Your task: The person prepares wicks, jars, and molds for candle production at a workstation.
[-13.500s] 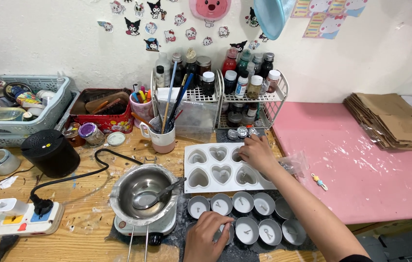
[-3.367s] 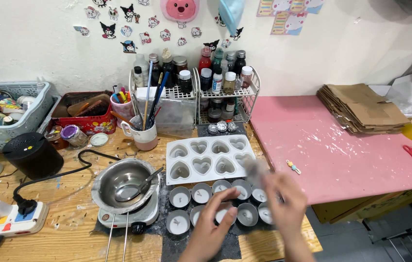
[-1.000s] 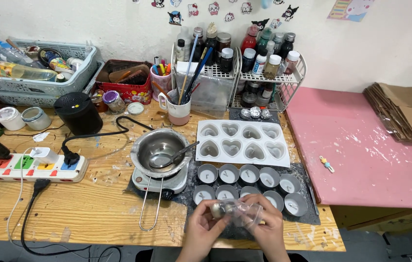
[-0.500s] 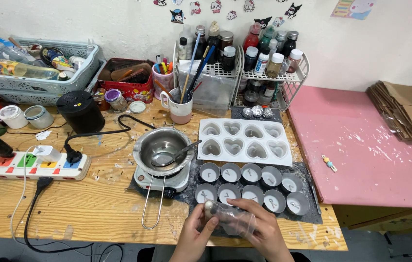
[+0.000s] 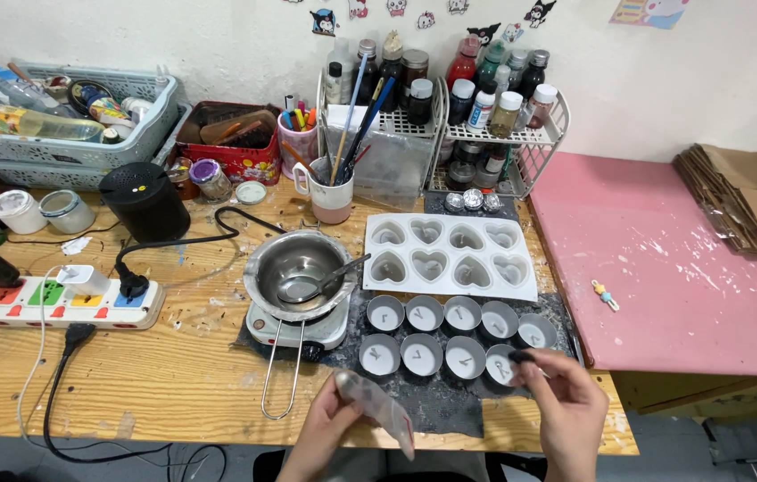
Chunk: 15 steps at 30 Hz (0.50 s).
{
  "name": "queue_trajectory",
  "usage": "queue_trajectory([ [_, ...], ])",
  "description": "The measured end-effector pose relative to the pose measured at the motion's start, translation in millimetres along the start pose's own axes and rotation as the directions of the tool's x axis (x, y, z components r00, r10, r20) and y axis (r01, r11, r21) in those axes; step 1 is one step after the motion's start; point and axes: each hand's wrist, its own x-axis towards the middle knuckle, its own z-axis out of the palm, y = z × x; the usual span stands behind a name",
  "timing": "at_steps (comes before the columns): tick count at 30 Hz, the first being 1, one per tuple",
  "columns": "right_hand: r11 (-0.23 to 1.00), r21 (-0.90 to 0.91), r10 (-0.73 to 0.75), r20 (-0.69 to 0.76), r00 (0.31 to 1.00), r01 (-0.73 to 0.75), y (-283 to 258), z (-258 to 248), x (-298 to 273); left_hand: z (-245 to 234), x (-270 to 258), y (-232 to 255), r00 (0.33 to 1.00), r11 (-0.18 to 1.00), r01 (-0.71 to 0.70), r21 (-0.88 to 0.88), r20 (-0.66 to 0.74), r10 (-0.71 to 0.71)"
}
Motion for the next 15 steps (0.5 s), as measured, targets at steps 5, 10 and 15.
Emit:
queue_trajectory([
  [5,0.983,-0.173,0.067,-0.004,0.998,-0.067,-4.4,16.3,9.1,11.5,-3.2,26.3,0.98,0.999,-0.04,-0.001,0.197,0.039],
  [10,0.908,-0.392,-0.076,0.192,0.978,0.148,-19.0,36.2,19.6,15.8,-2.7,34.2,0.932,0.988,-0.098,0.122,0.36,0.048],
  [15,0.806,-0.581,0.044,0.247,0.968,0.111,-21.3,50.0,32.0,19.9,-3.0,30.2,0.916,0.965,-0.13,0.229,0.401,0.028],
])
